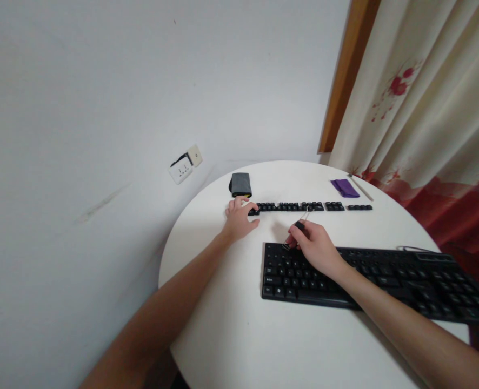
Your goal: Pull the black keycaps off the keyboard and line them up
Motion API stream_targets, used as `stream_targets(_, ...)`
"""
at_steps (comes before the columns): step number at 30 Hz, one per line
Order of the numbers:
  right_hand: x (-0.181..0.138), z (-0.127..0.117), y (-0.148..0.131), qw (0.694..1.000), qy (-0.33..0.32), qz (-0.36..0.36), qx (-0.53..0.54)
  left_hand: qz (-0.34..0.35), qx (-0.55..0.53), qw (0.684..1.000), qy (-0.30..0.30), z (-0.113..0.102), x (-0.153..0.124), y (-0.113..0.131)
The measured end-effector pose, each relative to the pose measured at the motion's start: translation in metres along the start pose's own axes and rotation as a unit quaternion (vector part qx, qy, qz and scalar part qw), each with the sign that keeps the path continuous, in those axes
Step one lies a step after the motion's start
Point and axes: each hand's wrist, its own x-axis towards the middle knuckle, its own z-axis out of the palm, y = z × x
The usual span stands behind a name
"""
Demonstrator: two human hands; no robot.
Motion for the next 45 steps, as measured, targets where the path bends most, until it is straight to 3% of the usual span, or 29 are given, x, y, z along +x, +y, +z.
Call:
stream_targets(16, 0.000, 0.000, 0.000, 1.000, 0.000, -0.008, -0.009, -0.021, -0.016, 1.000, -0.013, 0.001, 0.000, 0.000)
stream_targets(19, 0.002, -0.004, -0.001, 0.999, 0.012, -0.036, -0.034, -0.022, -0.027, 0.999, 0.000, -0.002, 0.000, 0.003)
stream_targets(22, 0.002, -0.010, -0.006, 0.994, 0.002, -0.077, -0.074, 0.031, -0.090, 0.995, 0.026, -0.010, 0.000, 0.010)
stream_targets(23, 0.002, -0.012, -0.008, 0.993, -0.014, -0.085, -0.081, 0.065, -0.126, 0.990, 0.014, -0.015, -0.001, 0.013)
stream_targets(25, 0.001, -0.014, -0.012, 0.990, -0.051, -0.093, -0.088, 0.142, -0.205, 0.966, -0.070, -0.024, -0.004, 0.022)
stream_targets(28, -0.002, -0.015, -0.017, 0.986, -0.099, -0.099, -0.094, 0.235, -0.274, 0.903, -0.233, -0.036, -0.012, 0.036)
stream_targets(30, -0.005, -0.016, -0.020, 0.981, -0.134, -0.105, -0.095, 0.281, -0.295, 0.865, -0.292, -0.040, -0.018, 0.043)
stream_targets(38, -0.010, -0.024, -0.024, 0.940, -0.283, -0.165, -0.093, 0.354, -0.281, 0.834, -0.317, -0.032, -0.024, 0.054)
stream_targets(45, -0.006, -0.020, -0.017, 0.968, -0.190, -0.120, -0.115, 0.314, -0.288, 0.850, -0.311, -0.026, -0.029, 0.061)
